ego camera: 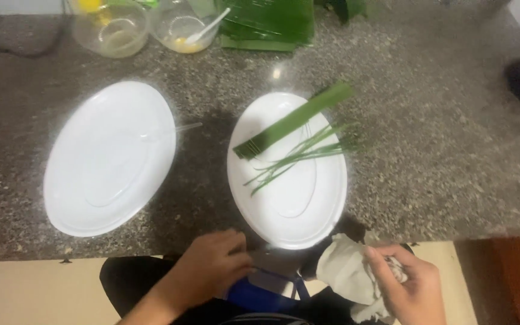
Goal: Cleaning banana and pandan leaves by wiping them with a cloth and organizing them on plates for food preparation.
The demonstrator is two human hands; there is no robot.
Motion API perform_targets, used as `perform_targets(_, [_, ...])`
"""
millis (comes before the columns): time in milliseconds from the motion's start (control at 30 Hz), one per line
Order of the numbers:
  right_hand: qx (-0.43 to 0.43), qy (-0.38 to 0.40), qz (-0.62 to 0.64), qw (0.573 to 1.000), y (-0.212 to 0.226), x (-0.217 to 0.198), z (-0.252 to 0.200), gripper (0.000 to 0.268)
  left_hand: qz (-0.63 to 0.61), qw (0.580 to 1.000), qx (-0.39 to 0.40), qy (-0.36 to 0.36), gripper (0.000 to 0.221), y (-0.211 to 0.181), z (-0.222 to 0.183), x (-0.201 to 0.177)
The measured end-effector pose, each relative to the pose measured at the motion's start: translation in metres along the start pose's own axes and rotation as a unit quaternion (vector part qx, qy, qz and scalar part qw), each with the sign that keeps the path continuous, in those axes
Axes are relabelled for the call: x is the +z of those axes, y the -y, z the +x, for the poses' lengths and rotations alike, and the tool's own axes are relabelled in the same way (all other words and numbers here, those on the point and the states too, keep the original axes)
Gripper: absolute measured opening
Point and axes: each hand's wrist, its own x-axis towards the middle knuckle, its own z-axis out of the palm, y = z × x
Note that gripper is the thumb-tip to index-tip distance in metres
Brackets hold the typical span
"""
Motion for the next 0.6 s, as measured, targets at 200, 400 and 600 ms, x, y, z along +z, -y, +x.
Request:
perform_targets(200, [-0.048,-0.031,0.012,0.998,0.019,0.001,0.010,0.014,0.016,0.993,-0.089,0.072,0.015,0.010,-0.025,0.020])
perform_targets(400, [0.058,-0.038,-0.071,0.995,0.023,-0.004,0.027,0.015,-0.049,0.986,-0.130,0.095,0.034,0.020,-0.008,0.003])
perform_targets(600, [-0.048,-0.058,0.000,0.997,0.014,-0.009,0.072,0.016,-0.021,0.995,-0.098,0.006,0.028,0.061,0.048,-0.037])
